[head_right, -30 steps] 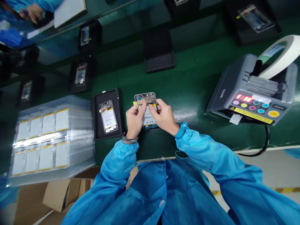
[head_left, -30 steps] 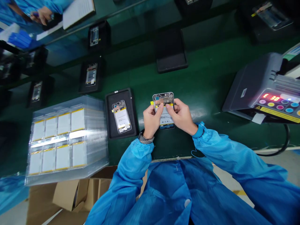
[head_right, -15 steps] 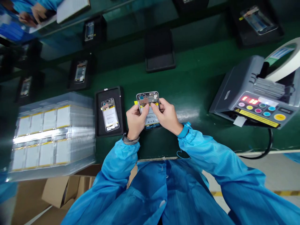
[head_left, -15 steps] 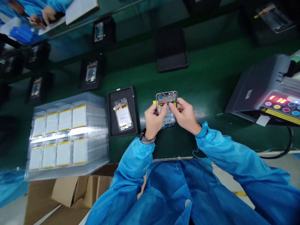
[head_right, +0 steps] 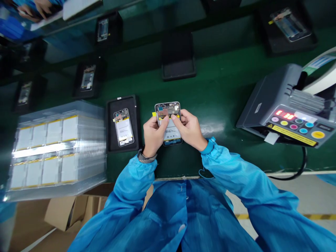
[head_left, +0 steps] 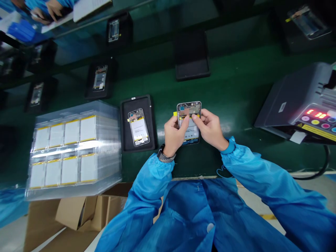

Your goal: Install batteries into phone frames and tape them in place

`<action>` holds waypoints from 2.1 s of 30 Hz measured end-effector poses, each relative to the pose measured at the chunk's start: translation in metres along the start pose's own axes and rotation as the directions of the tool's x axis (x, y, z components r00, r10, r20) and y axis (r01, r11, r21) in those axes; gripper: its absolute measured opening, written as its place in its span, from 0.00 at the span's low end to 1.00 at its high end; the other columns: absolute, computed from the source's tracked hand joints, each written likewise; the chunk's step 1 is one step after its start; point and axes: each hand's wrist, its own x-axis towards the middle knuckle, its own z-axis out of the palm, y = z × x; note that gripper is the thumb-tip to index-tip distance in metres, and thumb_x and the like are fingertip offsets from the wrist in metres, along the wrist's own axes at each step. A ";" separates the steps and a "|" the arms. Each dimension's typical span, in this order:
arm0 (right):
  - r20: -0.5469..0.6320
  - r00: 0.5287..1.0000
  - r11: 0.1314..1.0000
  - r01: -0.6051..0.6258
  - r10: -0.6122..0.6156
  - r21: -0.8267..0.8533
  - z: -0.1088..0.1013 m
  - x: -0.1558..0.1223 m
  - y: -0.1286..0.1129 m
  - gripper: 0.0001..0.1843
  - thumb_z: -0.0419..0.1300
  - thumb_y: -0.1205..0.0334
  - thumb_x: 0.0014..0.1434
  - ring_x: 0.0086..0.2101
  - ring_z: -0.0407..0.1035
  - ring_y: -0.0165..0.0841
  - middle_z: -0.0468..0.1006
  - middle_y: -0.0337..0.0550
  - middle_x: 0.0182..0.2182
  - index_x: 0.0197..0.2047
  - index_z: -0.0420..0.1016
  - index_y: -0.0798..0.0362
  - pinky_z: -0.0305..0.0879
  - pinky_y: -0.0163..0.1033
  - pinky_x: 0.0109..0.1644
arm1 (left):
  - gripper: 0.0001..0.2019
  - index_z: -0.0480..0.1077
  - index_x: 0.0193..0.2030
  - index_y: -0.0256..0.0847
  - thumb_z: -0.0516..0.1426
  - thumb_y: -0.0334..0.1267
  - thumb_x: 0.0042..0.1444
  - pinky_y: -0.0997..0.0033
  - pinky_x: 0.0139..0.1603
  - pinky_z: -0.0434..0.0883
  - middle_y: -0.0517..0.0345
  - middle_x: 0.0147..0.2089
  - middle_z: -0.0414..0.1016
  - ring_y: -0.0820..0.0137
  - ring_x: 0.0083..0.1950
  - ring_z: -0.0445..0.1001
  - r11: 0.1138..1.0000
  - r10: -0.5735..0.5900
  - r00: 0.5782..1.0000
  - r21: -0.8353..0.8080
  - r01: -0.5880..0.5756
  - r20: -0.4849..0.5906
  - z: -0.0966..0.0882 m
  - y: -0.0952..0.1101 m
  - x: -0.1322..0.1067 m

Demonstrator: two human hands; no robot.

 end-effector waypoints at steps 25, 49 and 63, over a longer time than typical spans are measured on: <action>-0.046 0.995 0.976 0.081 -0.092 -0.202 -0.001 -0.011 0.003 0.16 0.60 0.45 0.66 0.24 0.70 0.31 0.77 0.38 0.27 0.43 0.71 0.50 0.61 0.34 0.26 | 0.18 0.79 0.39 0.36 0.70 0.50 0.51 0.72 0.38 0.73 0.53 0.36 0.82 0.69 0.35 0.77 0.997 -0.062 0.998 -0.051 0.062 0.013 0.005 -0.003 0.001; -0.668 0.651 0.902 0.058 -0.360 -0.429 -0.081 -0.112 -0.055 0.15 0.68 0.49 0.60 0.23 0.71 0.32 0.77 0.40 0.25 0.37 0.77 0.52 0.69 0.38 0.28 | 0.27 0.77 0.45 0.37 0.76 0.45 0.39 0.60 0.47 0.81 0.47 0.45 0.84 0.58 0.46 0.83 0.873 -0.342 0.905 -0.272 0.405 0.252 -0.006 -0.006 0.015; -0.856 0.495 0.974 -0.076 -0.149 -0.213 -0.138 -0.127 -0.049 0.22 0.74 0.46 0.49 0.18 0.71 0.31 0.79 0.46 0.22 0.31 0.78 0.58 0.62 0.32 0.19 | 0.27 0.76 0.48 0.35 0.74 0.44 0.43 0.53 0.56 0.78 0.45 0.49 0.83 0.55 0.50 0.83 0.916 -0.256 0.950 -0.269 0.298 0.181 -0.007 -0.016 0.015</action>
